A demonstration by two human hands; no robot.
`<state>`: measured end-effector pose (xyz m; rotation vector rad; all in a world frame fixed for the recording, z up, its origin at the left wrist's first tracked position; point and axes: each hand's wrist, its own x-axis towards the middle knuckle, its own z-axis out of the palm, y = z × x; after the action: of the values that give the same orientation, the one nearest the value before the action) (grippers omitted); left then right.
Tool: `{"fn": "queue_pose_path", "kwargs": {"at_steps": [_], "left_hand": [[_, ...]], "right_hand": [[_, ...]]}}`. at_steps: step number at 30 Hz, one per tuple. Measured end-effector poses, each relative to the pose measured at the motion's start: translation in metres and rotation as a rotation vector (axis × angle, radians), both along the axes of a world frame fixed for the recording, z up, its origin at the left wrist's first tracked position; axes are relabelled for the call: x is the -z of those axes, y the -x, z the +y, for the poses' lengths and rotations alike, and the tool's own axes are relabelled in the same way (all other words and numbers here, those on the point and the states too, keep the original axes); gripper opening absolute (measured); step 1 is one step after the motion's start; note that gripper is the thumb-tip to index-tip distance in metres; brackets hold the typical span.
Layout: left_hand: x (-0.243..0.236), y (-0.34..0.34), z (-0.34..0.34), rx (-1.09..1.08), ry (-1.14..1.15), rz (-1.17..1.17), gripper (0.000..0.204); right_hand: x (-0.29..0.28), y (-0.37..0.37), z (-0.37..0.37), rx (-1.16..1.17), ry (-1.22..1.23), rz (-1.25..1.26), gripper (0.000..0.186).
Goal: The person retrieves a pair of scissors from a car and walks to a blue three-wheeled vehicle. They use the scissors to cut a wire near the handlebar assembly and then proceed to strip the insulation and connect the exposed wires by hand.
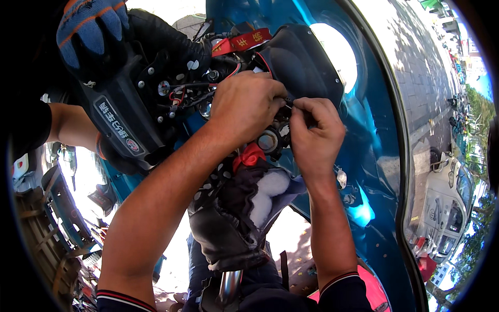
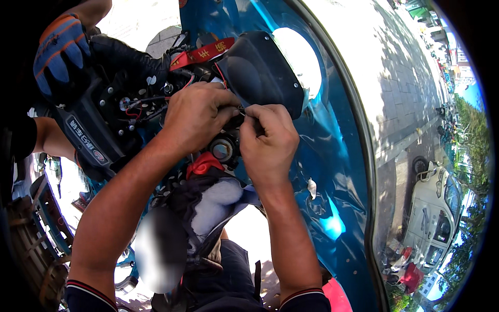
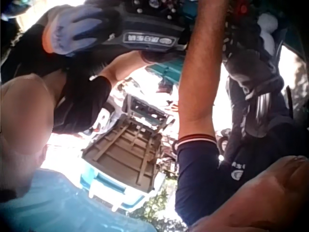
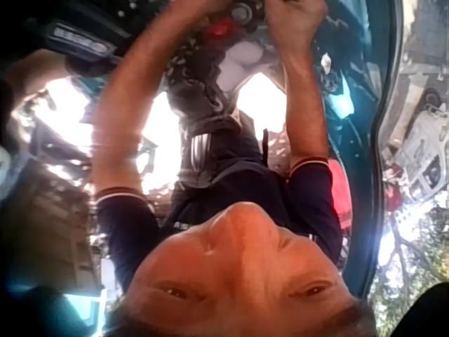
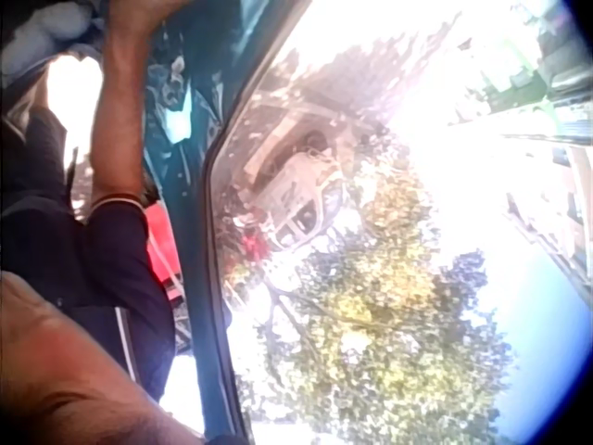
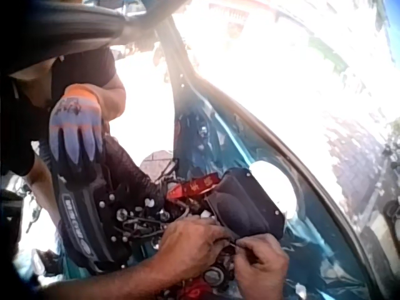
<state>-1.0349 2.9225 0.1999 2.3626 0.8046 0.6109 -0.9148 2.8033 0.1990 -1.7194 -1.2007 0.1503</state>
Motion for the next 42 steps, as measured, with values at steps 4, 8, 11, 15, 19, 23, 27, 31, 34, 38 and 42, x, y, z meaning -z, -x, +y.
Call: {"fn": "queue_pose_path", "kwargs": {"at_steps": [4, 8, 11, 15, 19, 23, 27, 31, 34, 38, 42], "left_hand": [[0.001, 0.0, 0.001, 0.005, -0.009, -0.011, 0.016], [0.003, -0.001, 0.002, 0.006, -0.008, -0.023, 0.015], [0.002, -0.001, 0.001, 0.002, -0.004, -0.03, 0.016], [0.002, 0.0, 0.001, 0.002, -0.016, -0.019, 0.016], [-0.001, 0.001, 0.001, 0.029, 0.012, -0.006, 0.017], [-0.001, -0.001, 0.001, 0.025, 0.023, -0.013, 0.018], [-0.002, -0.001, 0.002, 0.034, 0.051, 0.004, 0.018], [-0.002, 0.0, 0.001, 0.06, 0.054, -0.029, 0.016], [0.0, 0.0, 0.002, 0.058, 0.059, -0.026, 0.015], [-0.003, 0.0, 0.001, 0.057, 0.078, -0.012, 0.014], [-0.002, 0.001, 0.002, 0.049, 0.089, 0.007, 0.013]], "right_hand": [[-0.001, 0.0, 0.003, 0.01, 0.016, -0.118, 0.012], [-0.015, 0.007, 0.007, 0.001, 0.061, -0.137, 0.015], [-0.007, 0.002, 0.005, 0.018, 0.074, -0.022, 0.015], [-0.004, 0.0, -0.003, 0.098, 0.133, 0.355, 0.013], [-0.014, -0.01, -0.009, 0.119, 0.198, 0.571, 0.012], [-0.021, -0.008, -0.004, 0.084, 0.106, 0.843, 0.011], [-0.02, -0.001, 0.006, 0.125, 0.092, 1.108, 0.01], [-0.003, -0.006, -0.001, 0.034, 0.021, 1.222, 0.01], [-0.011, -0.001, 0.0, 0.081, 0.076, 1.106, 0.01], [-0.004, -0.011, -0.007, 0.058, 0.183, 0.648, 0.013], [-0.016, -0.024, -0.019, -0.112, 0.21, 0.614, 0.016]]}}
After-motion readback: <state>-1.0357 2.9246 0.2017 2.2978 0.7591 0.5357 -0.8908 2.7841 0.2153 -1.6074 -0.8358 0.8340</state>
